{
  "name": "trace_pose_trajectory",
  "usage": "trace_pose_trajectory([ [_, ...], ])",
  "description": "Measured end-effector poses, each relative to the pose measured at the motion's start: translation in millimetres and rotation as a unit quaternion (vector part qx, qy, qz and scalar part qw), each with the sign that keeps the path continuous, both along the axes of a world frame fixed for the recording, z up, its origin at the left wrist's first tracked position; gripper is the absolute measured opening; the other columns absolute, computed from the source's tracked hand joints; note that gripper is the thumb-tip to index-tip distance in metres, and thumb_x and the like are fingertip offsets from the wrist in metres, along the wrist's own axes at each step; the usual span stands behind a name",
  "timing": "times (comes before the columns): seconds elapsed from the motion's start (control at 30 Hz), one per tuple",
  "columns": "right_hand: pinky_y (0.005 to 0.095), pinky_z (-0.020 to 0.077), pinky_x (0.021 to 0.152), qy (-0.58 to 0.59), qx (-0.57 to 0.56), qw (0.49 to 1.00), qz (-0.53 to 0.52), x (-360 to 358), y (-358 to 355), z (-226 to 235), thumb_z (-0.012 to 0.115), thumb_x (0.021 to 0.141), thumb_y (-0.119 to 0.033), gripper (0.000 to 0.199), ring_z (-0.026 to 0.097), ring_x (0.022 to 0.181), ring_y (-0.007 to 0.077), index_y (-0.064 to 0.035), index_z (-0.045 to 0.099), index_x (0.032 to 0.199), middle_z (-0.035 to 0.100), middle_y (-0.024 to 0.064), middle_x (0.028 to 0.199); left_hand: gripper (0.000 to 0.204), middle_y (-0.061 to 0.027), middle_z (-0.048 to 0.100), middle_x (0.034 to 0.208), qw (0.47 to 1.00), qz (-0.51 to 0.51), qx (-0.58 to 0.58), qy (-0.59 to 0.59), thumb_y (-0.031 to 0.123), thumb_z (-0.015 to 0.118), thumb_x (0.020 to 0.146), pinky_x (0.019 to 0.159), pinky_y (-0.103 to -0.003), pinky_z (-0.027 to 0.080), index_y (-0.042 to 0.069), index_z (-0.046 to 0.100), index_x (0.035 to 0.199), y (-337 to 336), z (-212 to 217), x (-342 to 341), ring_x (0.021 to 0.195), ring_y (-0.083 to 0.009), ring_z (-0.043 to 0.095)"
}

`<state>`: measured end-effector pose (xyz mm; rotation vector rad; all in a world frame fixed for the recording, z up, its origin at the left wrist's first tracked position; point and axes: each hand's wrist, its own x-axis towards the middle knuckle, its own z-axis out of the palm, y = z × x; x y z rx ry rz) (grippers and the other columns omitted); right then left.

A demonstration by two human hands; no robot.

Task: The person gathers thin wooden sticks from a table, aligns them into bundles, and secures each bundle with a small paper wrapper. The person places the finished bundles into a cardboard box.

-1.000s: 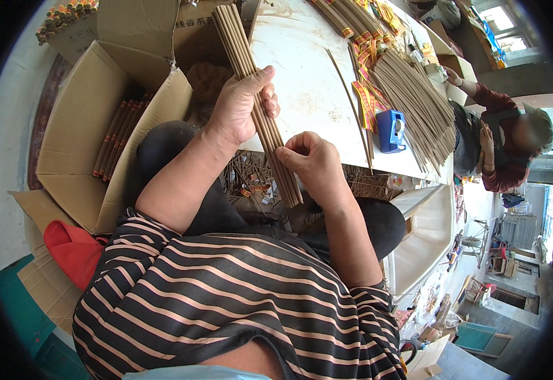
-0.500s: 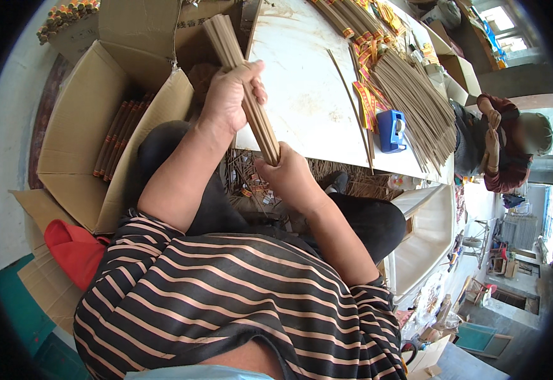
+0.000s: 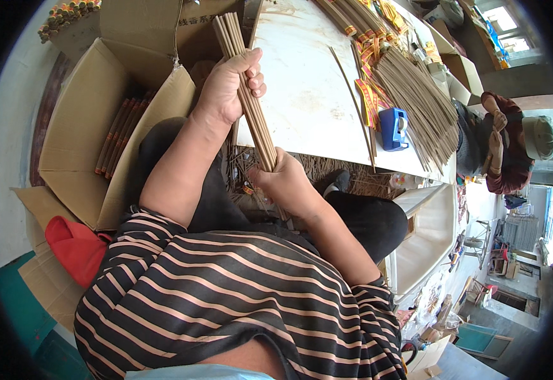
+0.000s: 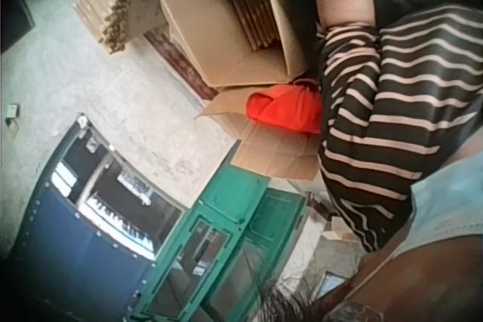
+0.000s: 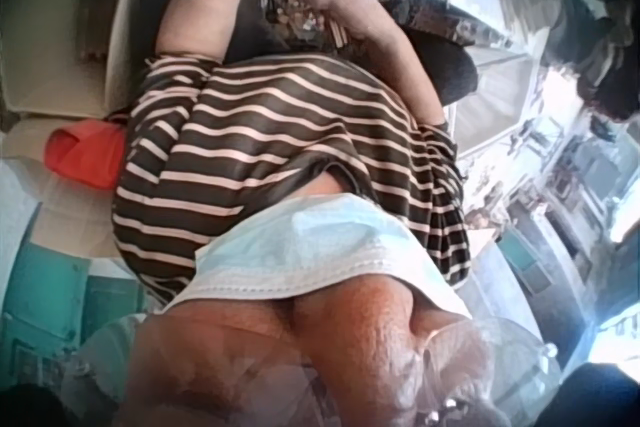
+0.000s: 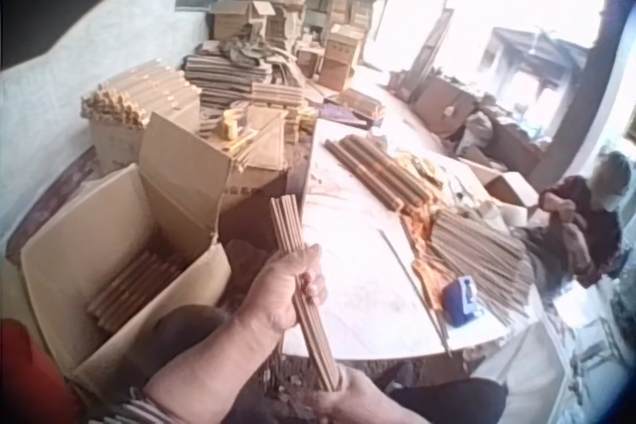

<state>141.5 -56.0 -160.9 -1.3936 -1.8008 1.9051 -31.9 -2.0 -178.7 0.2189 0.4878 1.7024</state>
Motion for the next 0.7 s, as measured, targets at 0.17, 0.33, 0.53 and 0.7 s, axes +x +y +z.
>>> trace_pose_trajectory([
  [0.17,0.0229,0.0385,0.039,0.008,-0.043,0.999,0.000,3.7,-1.9,-0.7,0.061,0.080,-0.013,0.015,0.048,0.041,0.0107,-0.0028,0.049,0.080,0.052,0.0030,0.056,0.013,-0.0027,0.047,0.056,0.999,0.011,-0.015,0.040,0.006,0.063,0.079,0.042,-0.028,0.042,0.005,0.051,0.076,-2.1,6.7,6.3,0.043,-0.0120,0.046],
  [0.33,0.0254,0.0409,0.042,-0.168,0.247,0.954,0.029,4.3,1.8,-21.7,0.058,0.080,-0.015,0.015,0.050,0.044,0.0128,-0.0032,0.048,0.080,0.050,0.0015,0.056,0.012,-0.0047,0.049,0.058,0.977,0.117,-0.092,0.152,0.003,0.062,0.078,0.041,-0.029,0.043,0.003,0.051,0.077,-0.3,8.3,9.7,0.044,-0.0129,0.046],
  [0.53,0.0237,0.0388,0.038,0.125,-0.240,0.963,0.020,7.4,0.7,9.1,0.059,0.079,-0.009,0.013,0.044,0.037,0.0117,-0.0037,0.048,0.076,0.047,0.0019,0.051,0.014,-0.0009,0.049,0.059,0.983,-0.104,0.106,-0.106,0.008,0.064,0.080,0.046,-0.027,0.042,0.007,0.051,0.074,0.1,0.7,-8.2,0.047,-0.0119,0.048],
  [0.7,0.0248,0.0402,0.038,-0.068,0.045,0.997,0.011,2.3,-1.3,-5.6,0.059,0.080,-0.014,0.016,0.047,0.040,0.0113,-0.0026,0.048,0.080,0.049,0.0024,0.055,0.012,-0.0020,0.049,0.057,0.998,0.031,-0.025,0.057,0.006,0.060,0.079,0.046,-0.029,0.043,0.007,0.050,0.071,-0.5,4.0,0.0,0.047,-0.0131,0.048],
])
